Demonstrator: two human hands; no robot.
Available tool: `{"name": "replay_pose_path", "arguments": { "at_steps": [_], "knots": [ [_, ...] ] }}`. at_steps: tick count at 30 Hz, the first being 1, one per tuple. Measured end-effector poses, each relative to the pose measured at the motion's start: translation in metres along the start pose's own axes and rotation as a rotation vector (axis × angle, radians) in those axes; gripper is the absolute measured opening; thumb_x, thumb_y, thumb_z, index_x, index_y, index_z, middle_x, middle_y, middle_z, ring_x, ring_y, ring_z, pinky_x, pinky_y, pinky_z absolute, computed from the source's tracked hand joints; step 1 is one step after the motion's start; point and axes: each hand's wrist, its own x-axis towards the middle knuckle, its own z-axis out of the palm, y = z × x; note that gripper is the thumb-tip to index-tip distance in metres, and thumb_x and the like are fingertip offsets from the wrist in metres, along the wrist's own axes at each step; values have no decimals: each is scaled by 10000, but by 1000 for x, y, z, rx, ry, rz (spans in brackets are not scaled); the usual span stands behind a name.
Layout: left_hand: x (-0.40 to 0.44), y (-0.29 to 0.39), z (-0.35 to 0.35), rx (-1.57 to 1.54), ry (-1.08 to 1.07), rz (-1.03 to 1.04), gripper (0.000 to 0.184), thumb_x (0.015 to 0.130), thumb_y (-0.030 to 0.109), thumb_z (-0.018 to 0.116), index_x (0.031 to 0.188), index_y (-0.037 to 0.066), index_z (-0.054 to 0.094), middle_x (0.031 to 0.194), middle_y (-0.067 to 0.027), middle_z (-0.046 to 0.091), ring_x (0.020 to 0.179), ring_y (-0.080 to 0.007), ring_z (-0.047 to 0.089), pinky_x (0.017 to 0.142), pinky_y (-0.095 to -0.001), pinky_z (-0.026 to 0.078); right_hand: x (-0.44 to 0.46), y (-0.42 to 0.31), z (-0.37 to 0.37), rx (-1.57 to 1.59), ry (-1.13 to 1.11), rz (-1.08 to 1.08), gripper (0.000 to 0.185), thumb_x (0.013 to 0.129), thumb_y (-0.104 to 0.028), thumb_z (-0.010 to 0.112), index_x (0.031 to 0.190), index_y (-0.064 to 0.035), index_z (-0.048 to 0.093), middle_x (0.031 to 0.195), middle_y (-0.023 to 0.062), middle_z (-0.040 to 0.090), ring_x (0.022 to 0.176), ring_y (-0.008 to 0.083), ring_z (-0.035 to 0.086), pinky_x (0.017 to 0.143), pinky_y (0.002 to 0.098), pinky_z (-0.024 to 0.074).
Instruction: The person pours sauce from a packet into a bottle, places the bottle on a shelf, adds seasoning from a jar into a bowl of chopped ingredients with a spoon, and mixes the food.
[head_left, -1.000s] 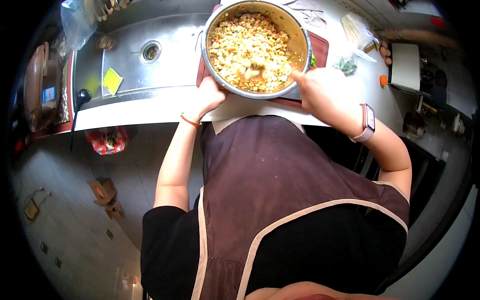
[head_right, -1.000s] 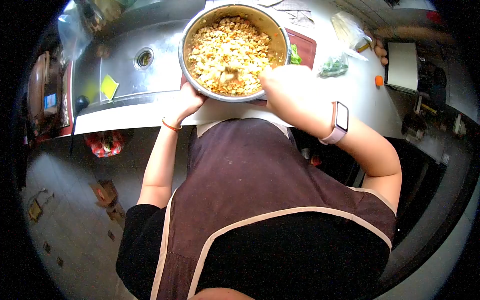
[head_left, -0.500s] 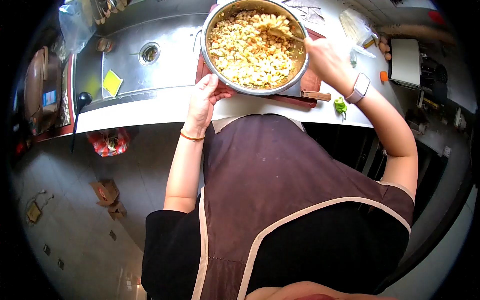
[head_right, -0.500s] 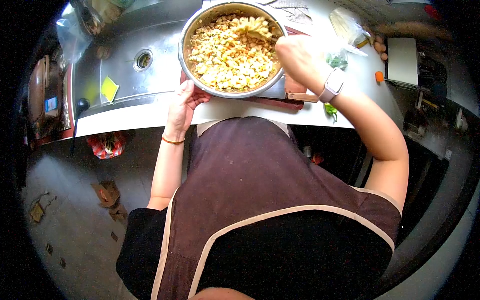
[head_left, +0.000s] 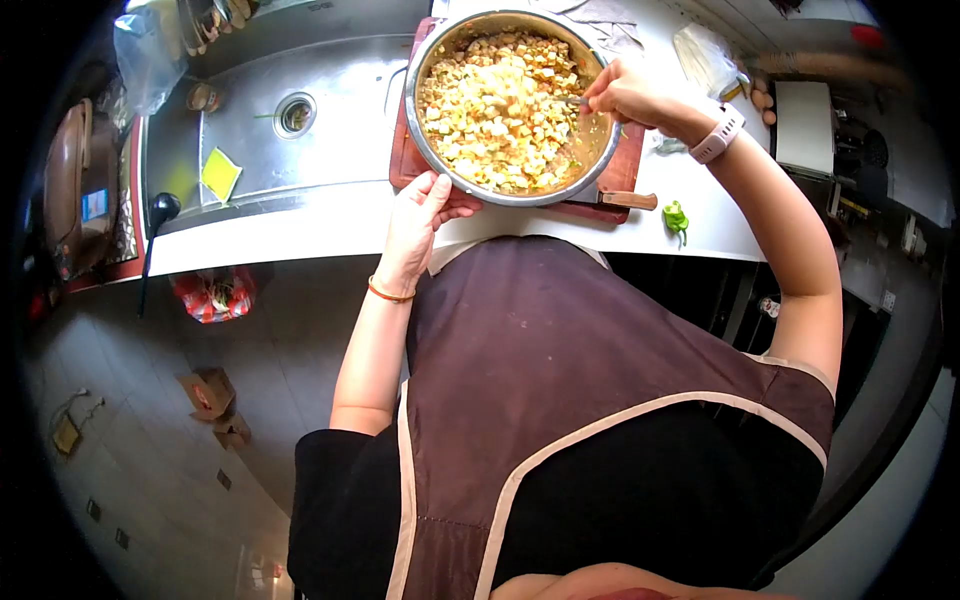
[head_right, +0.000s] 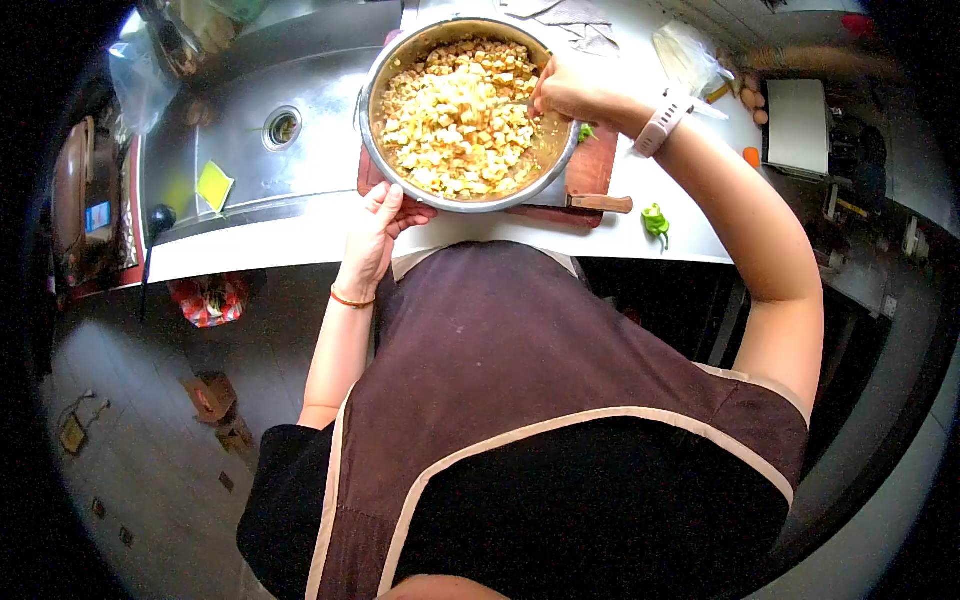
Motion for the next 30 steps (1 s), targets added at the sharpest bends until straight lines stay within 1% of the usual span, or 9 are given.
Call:
{"name": "replay_pose_path", "arguments": {
  "at_steps": [2,4,7,9,13,19,22,23,30],
  "knots": [
    [1,2,1,0,-5,0,262,948,260,480,922,20,580,859,-97,660,773,-158,644,721,-266,510,14,6,-2,-99,99,-108,148,777,-81,558,803,-22,691,507,27,522,425,109,466,403,265,377],
    [0,0,2,-28,8,-5,255,950,258,476,935,24,577,862,-93,660,777,-158,643,723,-265,509,25,14,1,-551,390,-290,188,789,-72,519,874,-41,684,574,110,590,473,192,548,472,329,449],
    [1,-1,2,-33,-1,6,255,951,258,472,942,25,576,865,-90,659,783,-156,642,725,-265,508,36,12,27,-677,544,-551,257,788,-53,489,989,-54,649,622,149,596,522,260,576,501,386,460],
    [0,1,4,-29,5,8,253,950,257,475,940,25,577,864,-88,659,785,-156,642,726,-266,508,37,8,51,-766,349,-544,133,743,-45,512,836,-20,603,662,155,609,641,299,628,574,397,500],
    [-1,-1,3,-27,19,31,246,946,252,485,936,25,579,858,-84,658,781,-153,640,724,-265,508,6,21,45,-823,253,-704,185,797,-63,510,958,-16,590,583,126,564,576,294,603,522,395,481],
    [-2,2,5,-25,28,8,250,947,256,482,923,26,576,857,-87,658,769,-150,640,719,-258,507,-70,19,16,-870,249,-652,362,747,-66,544,1106,-83,582,601,72,552,525,233,578,463,351,448],
    [-2,0,4,-25,12,9,260,947,260,480,947,22,583,856,-95,660,771,-158,644,717,-260,513,-84,-5,53,-835,70,-579,328,754,-68,538,1078,-82,587,646,80,572,574,228,600,476,360,453],
    [-1,-1,3,-31,5,18,271,946,263,479,972,18,592,855,-102,662,773,-165,648,715,-263,518,-67,6,78,-746,170,-624,88,795,-90,506,823,-13,536,614,113,583,599,258,624,503,376,491],
    [-3,0,4,-14,10,9,272,949,270,475,965,16,572,863,-94,656,786,-163,645,731,-264,513,-20,30,55,-781,519,-571,70,752,-51,513,799,-38,562,604,99,586,550,232,614,465,344,479]
  ]
}}
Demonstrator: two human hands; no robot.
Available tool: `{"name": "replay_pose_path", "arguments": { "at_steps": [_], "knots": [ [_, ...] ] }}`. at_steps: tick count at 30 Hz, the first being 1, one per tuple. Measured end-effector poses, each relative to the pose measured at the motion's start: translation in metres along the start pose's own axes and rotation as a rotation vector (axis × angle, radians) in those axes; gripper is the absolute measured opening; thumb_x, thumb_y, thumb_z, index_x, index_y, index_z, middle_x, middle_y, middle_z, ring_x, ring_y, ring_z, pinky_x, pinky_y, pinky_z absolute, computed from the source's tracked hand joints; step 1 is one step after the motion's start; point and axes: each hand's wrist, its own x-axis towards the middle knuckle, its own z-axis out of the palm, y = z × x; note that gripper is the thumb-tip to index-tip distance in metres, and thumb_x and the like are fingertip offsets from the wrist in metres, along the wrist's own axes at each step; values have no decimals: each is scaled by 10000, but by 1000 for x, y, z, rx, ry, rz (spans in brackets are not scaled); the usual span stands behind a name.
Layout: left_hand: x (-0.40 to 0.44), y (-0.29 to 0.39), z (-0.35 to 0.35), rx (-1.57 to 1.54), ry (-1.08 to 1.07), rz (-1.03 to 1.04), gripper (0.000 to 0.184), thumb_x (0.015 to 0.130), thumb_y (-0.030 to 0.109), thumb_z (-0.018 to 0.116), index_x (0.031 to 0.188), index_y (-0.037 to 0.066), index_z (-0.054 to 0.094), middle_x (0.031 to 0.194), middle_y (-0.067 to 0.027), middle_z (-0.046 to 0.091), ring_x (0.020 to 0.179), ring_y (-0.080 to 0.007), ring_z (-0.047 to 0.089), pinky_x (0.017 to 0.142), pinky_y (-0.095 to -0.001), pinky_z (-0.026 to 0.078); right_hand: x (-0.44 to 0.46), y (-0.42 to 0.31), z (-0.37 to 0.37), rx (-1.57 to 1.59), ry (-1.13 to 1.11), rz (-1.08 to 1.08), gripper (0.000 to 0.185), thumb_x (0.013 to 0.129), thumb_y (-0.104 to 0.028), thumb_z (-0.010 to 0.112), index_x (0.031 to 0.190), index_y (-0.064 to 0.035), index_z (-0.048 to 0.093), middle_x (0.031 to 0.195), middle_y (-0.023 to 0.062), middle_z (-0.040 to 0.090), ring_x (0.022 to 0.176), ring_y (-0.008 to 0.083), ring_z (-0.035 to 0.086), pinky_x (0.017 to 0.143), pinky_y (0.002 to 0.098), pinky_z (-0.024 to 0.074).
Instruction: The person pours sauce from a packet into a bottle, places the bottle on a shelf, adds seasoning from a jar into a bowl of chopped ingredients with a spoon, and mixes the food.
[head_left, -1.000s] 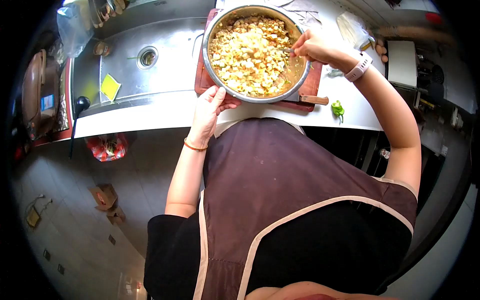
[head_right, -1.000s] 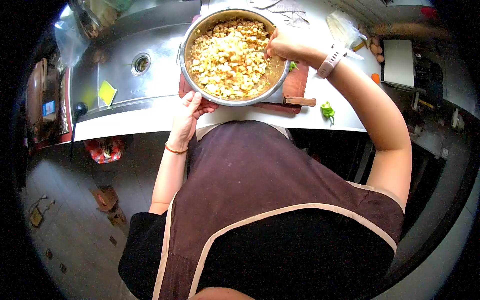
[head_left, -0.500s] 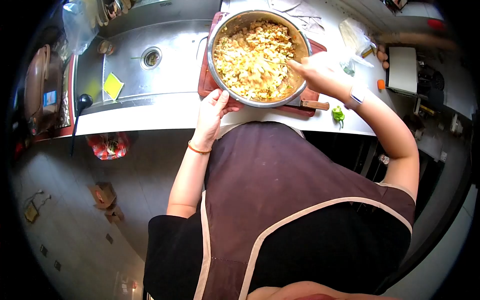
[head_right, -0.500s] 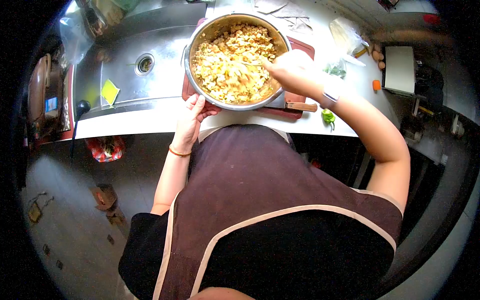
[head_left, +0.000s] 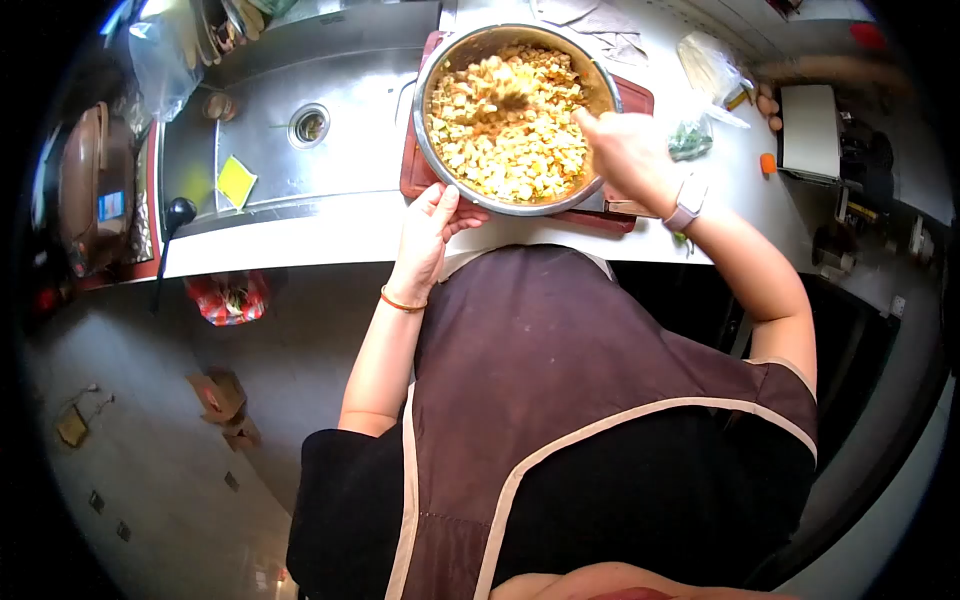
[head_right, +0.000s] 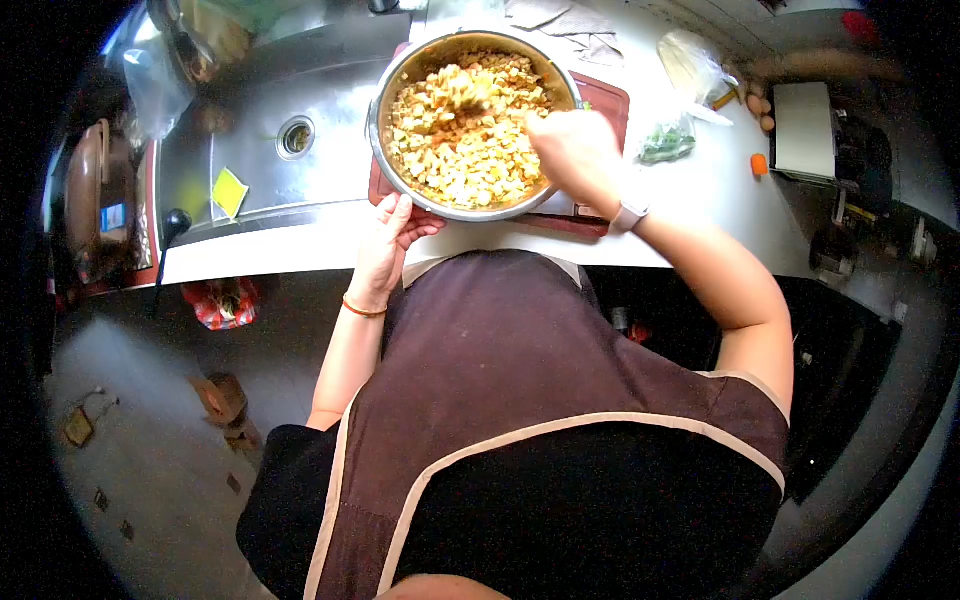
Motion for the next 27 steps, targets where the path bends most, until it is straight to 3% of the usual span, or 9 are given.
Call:
{"name": "replay_pose_path", "arguments": {
  "at_steps": [5,9,11,12,13,16,19,24,27],
  "knots": [
    [-3,6,3,17,14,-23,280,942,276,490,974,7,561,878,-98,648,795,-179,644,741,-291,522,5,27,-17,-117,80,111,73,739,-42,526,786,-33,581,594,112,596,559,230,627,438,329,478],
    [3,16,0,-19,103,-92,442,899,312,562,1154,-23,429,1023,-142,599,836,-215,639,756,-346,530,8,6,37,100,-80,315,97,706,-64,553,710,-20,640,654,160,628,591,267,637,540,374,520],
    [10,28,0,-63,59,-142,384,908,250,541,1178,-6,445,1076,-138,584,901,-220,628,765,-362,552,0,-14,36,236,-87,332,106,696,-60,545,704,-14,641,653,161,625,603,267,637,541,369,512],
    [15,31,-2,-71,-7,-170,394,902,219,545,1203,-9,433,1120,-147,573,881,-219,639,732,-352,573,-7,-21,20,208,-212,280,94,694,-63,546,691,-19,629,657,155,627,611,264,639,549,373,512],
    [18,34,0,-81,6,-170,358,900,183,533,1178,-24,446,1083,-164,597,848,-238,653,709,-370,582,-19,-26,20,297,-98,271,81,701,-77,549,699,-23,609,641,141,617,610,270,638,548,375,510],
    [37,39,-13,-74,-96,-375,273,881,134,516,1083,-49,495,938,-198,638,809,-275,661,685,-393,587,-46,-44,-6,161,103,126,103,687,-92,582,780,-47,581,619,87,608,545,208,629,438,318,468],
    [47,44,-6,56,-50,-427,266,827,65,502,1050,-81,487,917,-206,630,771,-297,660,643,-410,591,-54,-61,-1,158,61,88,86,716,-104,560,768,-42,589,591,96,610,545,218,629,444,334,470],
    [48,51,9,115,-21,-324,500,787,10,454,1265,-29,312,1023,-212,575,765,-293,657,535,-362,603,-39,-35,27,100,108,209,81,743,-97,541,792,-59,592,603,91,608,550,233,628,456,348,476],
    [29,73,15,147,-25,-326,278,816,48,473,1023,-138,476,896,-224,620,735,-309,657,594,-397,601,-46,-24,-15,-39,142,348,161,733,-94,555,887,-91,604,582,67,573,510,225,599,431,340,453]
  ]
}}
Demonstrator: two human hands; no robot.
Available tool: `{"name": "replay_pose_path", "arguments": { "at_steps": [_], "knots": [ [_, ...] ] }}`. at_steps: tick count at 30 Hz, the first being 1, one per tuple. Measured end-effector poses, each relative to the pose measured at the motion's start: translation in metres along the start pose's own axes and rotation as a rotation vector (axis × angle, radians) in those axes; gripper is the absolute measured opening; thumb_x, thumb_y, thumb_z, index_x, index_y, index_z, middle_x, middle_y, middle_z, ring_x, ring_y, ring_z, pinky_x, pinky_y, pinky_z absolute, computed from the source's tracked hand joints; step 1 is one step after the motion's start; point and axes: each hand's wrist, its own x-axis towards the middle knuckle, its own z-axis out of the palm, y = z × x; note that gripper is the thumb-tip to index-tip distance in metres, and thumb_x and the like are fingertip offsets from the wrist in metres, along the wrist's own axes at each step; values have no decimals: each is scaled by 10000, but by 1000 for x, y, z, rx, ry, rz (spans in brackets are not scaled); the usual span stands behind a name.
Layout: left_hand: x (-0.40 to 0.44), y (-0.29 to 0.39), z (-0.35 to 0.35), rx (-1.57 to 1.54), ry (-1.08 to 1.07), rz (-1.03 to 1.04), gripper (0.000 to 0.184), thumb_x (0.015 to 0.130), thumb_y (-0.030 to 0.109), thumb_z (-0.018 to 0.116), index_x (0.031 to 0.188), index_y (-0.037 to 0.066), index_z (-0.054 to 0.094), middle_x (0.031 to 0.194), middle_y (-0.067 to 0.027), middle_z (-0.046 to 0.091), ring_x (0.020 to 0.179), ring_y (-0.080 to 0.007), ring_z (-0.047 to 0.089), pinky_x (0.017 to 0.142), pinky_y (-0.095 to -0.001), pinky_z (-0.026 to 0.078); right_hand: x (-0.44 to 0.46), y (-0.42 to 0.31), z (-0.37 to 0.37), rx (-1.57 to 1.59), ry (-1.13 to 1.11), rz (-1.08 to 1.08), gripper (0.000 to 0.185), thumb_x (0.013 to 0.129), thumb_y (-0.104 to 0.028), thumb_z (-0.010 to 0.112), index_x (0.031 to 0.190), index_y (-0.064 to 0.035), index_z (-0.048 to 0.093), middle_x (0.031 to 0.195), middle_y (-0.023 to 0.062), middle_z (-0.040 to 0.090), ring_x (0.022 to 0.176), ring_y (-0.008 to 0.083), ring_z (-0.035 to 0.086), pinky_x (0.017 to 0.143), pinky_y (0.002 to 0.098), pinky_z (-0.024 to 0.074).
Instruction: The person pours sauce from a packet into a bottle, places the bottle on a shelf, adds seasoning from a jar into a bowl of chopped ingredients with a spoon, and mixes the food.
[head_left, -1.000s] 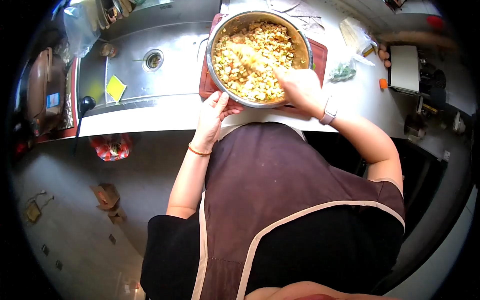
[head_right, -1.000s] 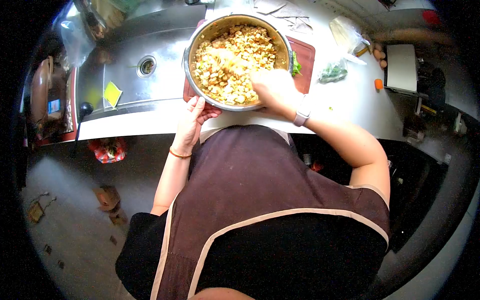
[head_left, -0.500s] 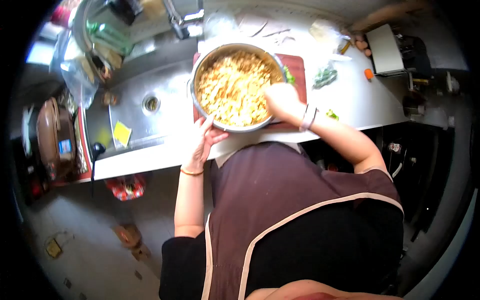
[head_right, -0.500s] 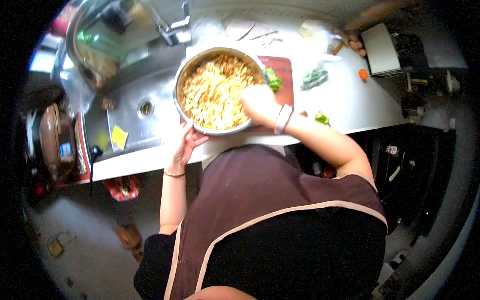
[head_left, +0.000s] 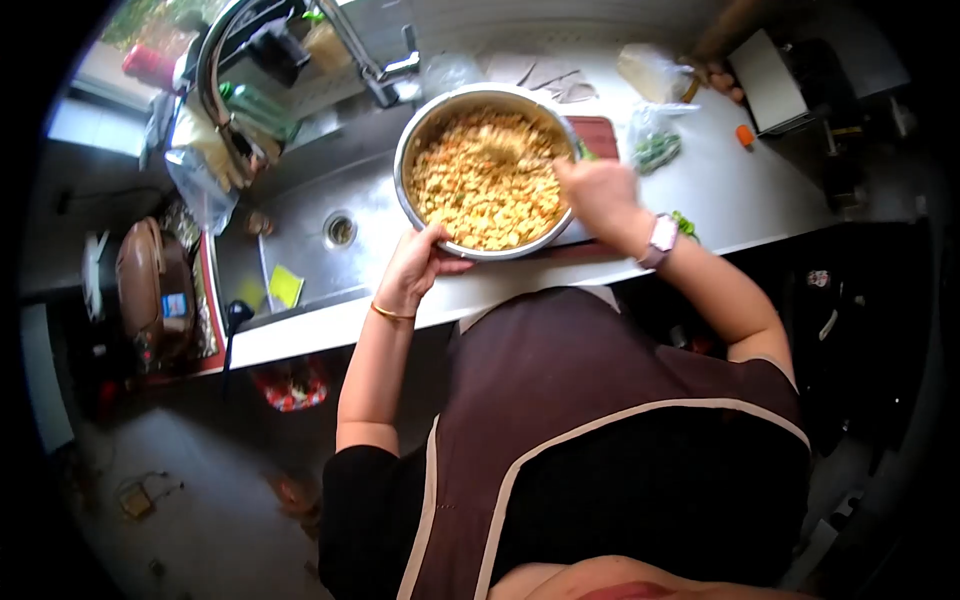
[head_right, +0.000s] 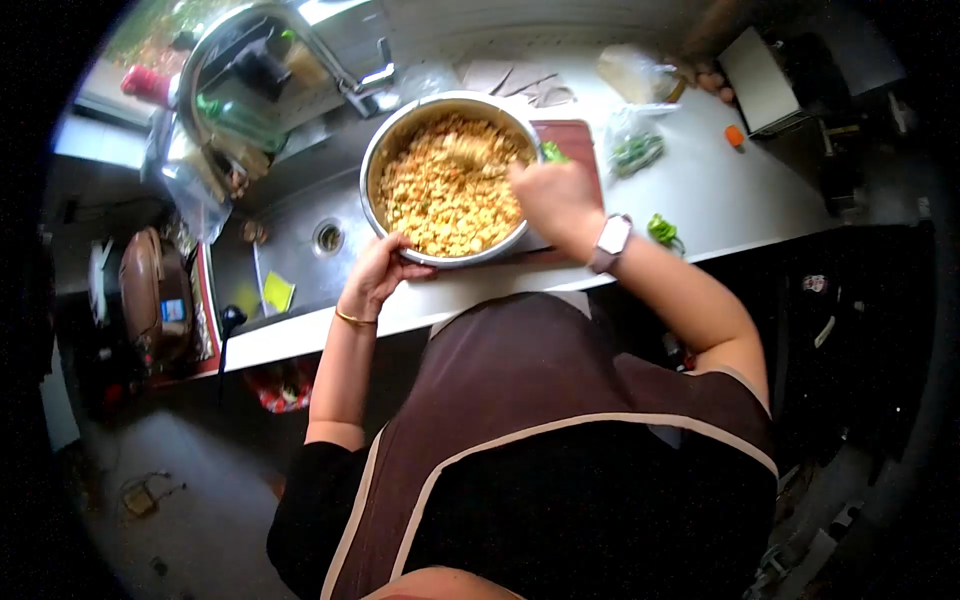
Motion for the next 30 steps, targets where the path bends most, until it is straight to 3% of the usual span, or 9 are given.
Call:
{"name": "replay_pose_path", "arguments": {
  "at_steps": [4,10,11,15,17,20,24,28,30],
  "knots": [
    [-44,20,5,50,13,56,265,803,63,481,998,-114,506,847,-197,636,704,-263,664,604,-387,597,4,2,-45,14,262,-3,252,729,-40,548,959,-116,619,606,31,547,516,186,576,420,316,438],
    [-100,20,-28,40,91,82,326,786,60,479,1071,-96,477,921,-182,633,727,-264,665,609,-424,594,-8,-48,-42,261,51,-259,229,808,-191,589,1015,-102,627,722,69,545,610,208,590,499,329,461],
    [-115,22,-28,78,138,80,358,785,50,468,1106,-109,460,937,-190,633,734,-267,667,592,-412,597,-12,-48,-57,359,133,-266,249,836,-248,585,1037,-111,634,747,73,534,599,207,580,514,329,458],
    [-130,13,-43,12,244,118,312,799,45,462,1060,-124,485,874,-190,644,715,-256,668,552,-372,597,12,2,-36,537,326,-3,190,828,-233,607,972,-139,687,674,68,599,573,210,583,502,338,451],
    [-125,0,-45,-100,303,165,170,798,53,500,899,-72,555,813,-169,644,681,-256,660,573,-393,589,47,49,12,541,274,140,248,856,-276,546,744,-107,688,752,97,660,600,239,621,528,348,490],
    [-131,-15,-34,-240,428,226,118,797,64,523,845,-29,580,807,-144,644,690,-257,655,594,-416,579,91,128,70,531,-68,378,262,803,-278,535,794,-82,709,801,159,658,696,307,636,675,411,497],
    [-144,-14,37,-349,694,291,202,803,55,493,952,-52,578,907,-173,650,750,-266,665,602,-419,578,166,222,211,473,-75,588,400,782,-402,564,894,-39,690,948,212,641,916,380,610,818,428,475],
    [-162,-26,57,-426,830,334,272,810,67,481,1047,-51,543,960,-168,642,792,-262,660,576,-383,565,210,235,328,286,-261,649,565,703,-556,624,952,-53,687,1039,211,627,1016,353,587,892,421,446],
    [-153,-27,67,-564,878,376,310,817,73,475,1107,-32,508,1024,-145,625,840,-251,641,555,-333,522,219,261,421,535,-400,675,482,708,-481,623,972,-83,688,1014,161,651,980,342,602,874,416,450]
  ]
}}
